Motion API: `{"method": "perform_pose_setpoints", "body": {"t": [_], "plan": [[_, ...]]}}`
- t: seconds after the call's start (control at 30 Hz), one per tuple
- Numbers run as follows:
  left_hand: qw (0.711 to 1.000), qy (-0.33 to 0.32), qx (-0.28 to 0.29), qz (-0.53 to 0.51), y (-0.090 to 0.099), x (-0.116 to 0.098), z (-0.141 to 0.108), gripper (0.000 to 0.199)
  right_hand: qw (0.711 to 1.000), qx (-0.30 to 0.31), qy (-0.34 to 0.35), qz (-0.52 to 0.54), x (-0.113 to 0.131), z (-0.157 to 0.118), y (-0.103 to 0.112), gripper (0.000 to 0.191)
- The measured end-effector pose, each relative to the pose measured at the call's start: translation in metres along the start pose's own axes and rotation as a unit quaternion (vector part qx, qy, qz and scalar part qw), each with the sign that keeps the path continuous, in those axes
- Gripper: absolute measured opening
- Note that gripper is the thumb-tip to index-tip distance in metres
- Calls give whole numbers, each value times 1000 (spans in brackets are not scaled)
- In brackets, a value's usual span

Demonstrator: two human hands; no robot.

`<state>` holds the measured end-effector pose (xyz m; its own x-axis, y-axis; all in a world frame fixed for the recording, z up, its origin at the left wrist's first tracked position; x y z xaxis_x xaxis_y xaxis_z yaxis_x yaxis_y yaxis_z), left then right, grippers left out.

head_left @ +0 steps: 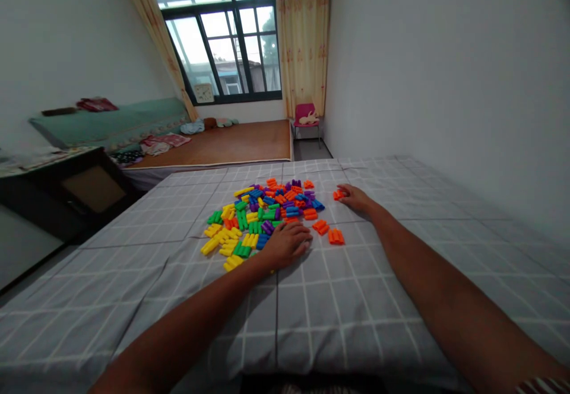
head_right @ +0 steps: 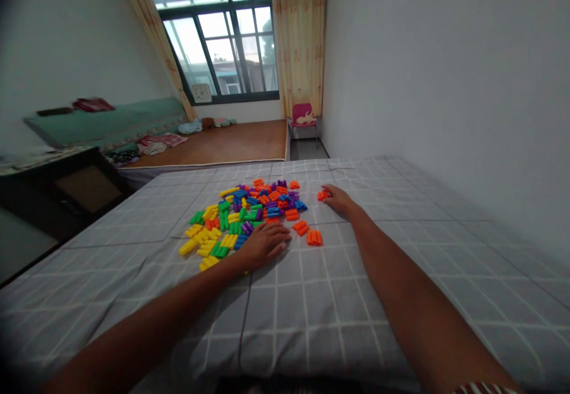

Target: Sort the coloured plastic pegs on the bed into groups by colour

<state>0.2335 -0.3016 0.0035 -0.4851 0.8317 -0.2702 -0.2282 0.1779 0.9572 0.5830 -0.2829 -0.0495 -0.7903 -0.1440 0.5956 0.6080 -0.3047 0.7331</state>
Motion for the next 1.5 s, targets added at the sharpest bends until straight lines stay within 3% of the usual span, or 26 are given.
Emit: {"method": "perform_pose_setpoints", "body": {"t": [0.13,0.27,0.37,0.47,0.6,0.8,0.97,1.13,1.5], "plan": [[1000,-2,3,12,0,0,0,35,999,22,-33,8,2,14,8,62],[999,-22,27,19,0,8,3,39,995,36,-64,-67,3,28,16,59],[999,-15,25,22,2,17,5,44,989,32,-56,-134,0,25,16,57],[1000,1,17,18,4,27,3,44,990,12,-42,-133,-4,15,12,58],[998,6,45,-40,7,36,1,34,995,-2,-25,-94,-4,5,12,57],[984,38,43,-168,7,47,9,36,998,29,-28,-51,8,3,27,51],[997,22,43,-65,5,38,2,30,992,114,-51,24,22,-3,33,52],[998,62,28,2,8,30,-3,33,985,169,-12,41,38,-8,35,57],[992,107,-33,53,7,44,3,29,987,158,-10,8,31,-3,31,52]]}}
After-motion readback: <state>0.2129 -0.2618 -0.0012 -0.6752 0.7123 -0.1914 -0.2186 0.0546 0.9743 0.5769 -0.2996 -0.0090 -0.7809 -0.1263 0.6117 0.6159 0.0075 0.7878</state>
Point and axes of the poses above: each hand's wrist, its own z-axis towards the middle knuckle, its own y-axis out of the back of the hand, x = y × z, the point moved 2 cm from there along z, towards the middle knuckle, and after that the axes turned 14 degrees about y, right-handed, at the moved point
